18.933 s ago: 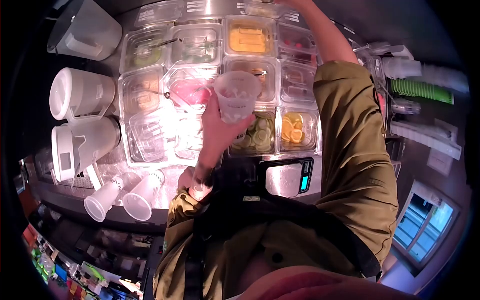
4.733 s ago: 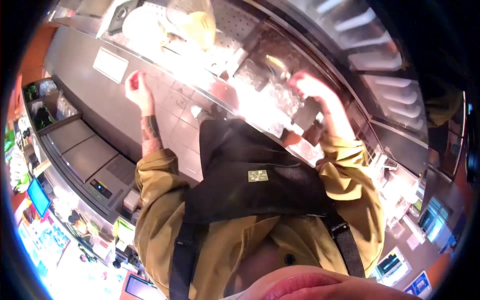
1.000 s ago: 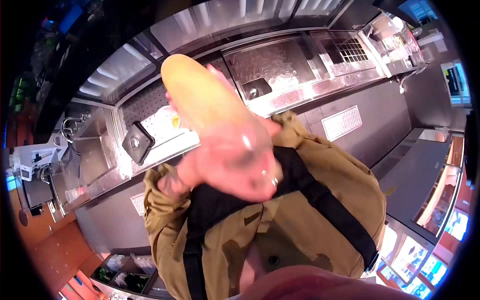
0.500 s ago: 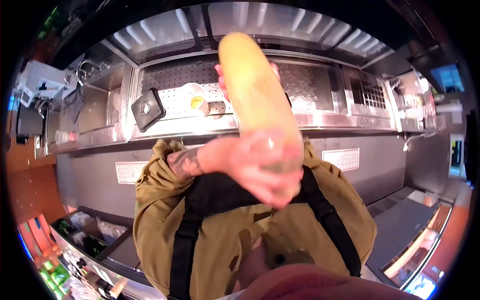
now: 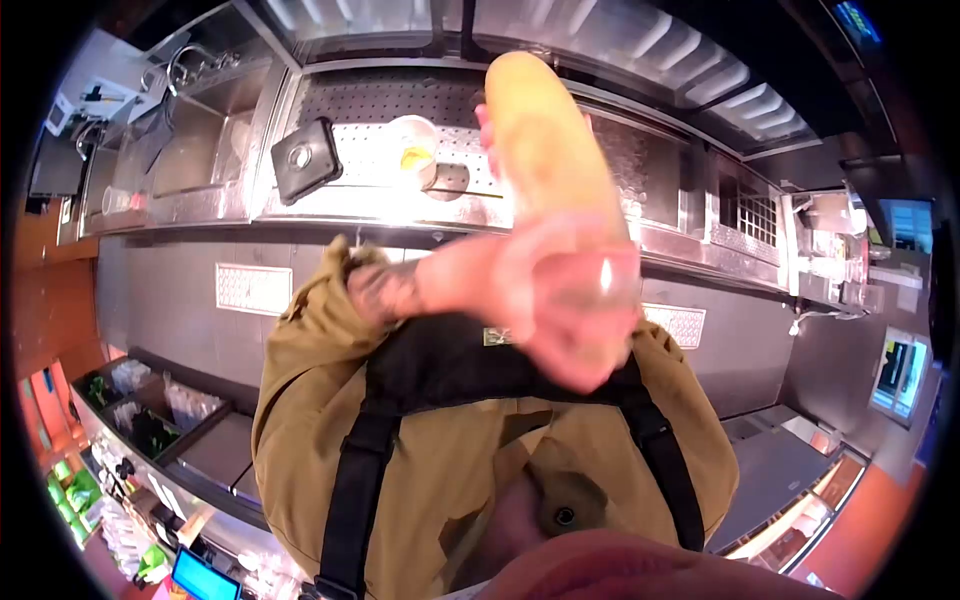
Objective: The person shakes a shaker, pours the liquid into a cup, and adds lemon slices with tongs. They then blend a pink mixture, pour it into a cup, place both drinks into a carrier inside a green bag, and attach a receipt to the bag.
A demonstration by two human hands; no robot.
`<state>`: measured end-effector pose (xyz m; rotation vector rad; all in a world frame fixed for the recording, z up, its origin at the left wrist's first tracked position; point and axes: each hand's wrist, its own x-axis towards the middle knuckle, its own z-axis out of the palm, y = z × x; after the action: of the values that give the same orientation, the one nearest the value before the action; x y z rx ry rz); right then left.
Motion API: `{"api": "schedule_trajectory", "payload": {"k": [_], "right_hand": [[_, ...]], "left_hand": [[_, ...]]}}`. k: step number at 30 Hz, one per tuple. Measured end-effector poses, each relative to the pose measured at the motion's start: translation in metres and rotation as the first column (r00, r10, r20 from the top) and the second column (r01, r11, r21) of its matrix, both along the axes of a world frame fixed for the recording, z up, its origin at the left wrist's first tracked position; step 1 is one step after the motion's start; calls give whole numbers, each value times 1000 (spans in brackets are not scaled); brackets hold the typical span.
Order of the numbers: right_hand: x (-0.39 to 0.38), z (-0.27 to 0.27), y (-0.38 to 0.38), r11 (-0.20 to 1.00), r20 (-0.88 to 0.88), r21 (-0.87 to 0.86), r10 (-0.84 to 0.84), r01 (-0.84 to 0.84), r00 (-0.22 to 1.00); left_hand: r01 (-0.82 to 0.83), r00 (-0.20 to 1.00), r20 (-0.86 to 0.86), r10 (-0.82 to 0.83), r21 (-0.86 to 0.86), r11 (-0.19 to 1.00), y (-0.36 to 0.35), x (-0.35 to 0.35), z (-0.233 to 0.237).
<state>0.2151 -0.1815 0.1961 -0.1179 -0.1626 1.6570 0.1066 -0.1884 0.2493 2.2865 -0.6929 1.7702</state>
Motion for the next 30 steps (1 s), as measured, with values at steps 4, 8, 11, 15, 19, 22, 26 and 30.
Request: {"api": "schedule_trajectory", "payload": {"k": [4, 8, 11, 15, 19, 22, 26, 30], "right_hand": [[-3, -9, -37, 991, 107, -100, -81, 92, 991], [-1, -17, -74, 960, 196, -189, -169, 206, 966], [-1, -22, -77, 945, 211, -209, -209, 253, 955], [-10, -20, -81, 934, 239, -216, -230, 283, 943], [-15, -25, -69, 941, 222, -207, -223, 269, 949], [-19, -24, -60, 943, 224, -200, -221, 267, 949], [-32, -26, -60, 947, 224, -215, -190, 238, 956], [-31, -28, -38, 956, 207, -193, -183, 223, 961]], "left_hand": [[-77, 995, 62, 77, -7, 997, -3, -17, 8], [75, 991, -96, -98, -216, 974, 9, -17, 23], [117, 854, -331, -401, -630, 767, 16, -26, 10], [470, 748, 376, -547, -882, 36, 24, 23, -23], [960, 230, 969, -94, -242, -142, -25, 63, -29], [235, 966, 151, -210, -173, 957, 11, -20, 6], [159, 968, -145, -205, -281, 947, 12, -19, -10], [74, 987, -129, -95, -165, 984, 59, 7, -35]]}}
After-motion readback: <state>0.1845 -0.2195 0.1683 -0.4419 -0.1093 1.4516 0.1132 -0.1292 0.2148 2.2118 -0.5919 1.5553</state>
